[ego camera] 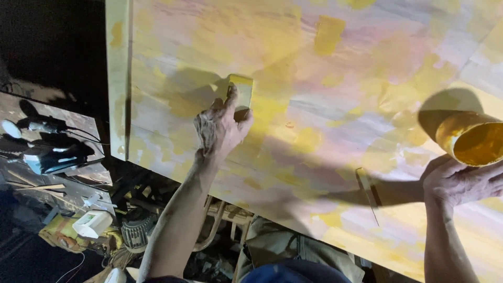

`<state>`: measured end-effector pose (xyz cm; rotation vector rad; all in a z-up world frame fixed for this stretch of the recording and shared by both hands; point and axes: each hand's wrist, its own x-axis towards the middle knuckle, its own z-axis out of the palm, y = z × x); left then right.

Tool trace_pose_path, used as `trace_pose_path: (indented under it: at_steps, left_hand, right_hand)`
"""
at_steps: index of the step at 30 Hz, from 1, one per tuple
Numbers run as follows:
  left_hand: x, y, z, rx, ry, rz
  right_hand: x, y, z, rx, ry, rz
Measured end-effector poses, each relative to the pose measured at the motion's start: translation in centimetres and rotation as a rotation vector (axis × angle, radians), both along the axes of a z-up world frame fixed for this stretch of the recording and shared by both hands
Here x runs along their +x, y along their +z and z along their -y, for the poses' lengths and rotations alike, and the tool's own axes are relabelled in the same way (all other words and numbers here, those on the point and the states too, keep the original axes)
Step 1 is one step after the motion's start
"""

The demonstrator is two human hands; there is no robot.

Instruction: Applying yellow paint or stain to a large wooden board using a small wooden block as an applicator.

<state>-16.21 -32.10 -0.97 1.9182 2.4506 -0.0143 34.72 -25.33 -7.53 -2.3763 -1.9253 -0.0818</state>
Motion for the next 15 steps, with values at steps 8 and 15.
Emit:
trace_pose_path:
  at_steps: [8, 15]
  left_hand:
    - [1.4, 2.6, -0.8, -0.247, 0.021, 0.052]
    - [3.5, -0.7, -0.7, -0.384, -0.009, -0.101]
  right_hand:
    - [-3.3, 3.3, -1.7, 0.172, 0.166, -0.067]
    - [-3.3, 3.7, -1.3, 0.121, 0.126, -0.044]
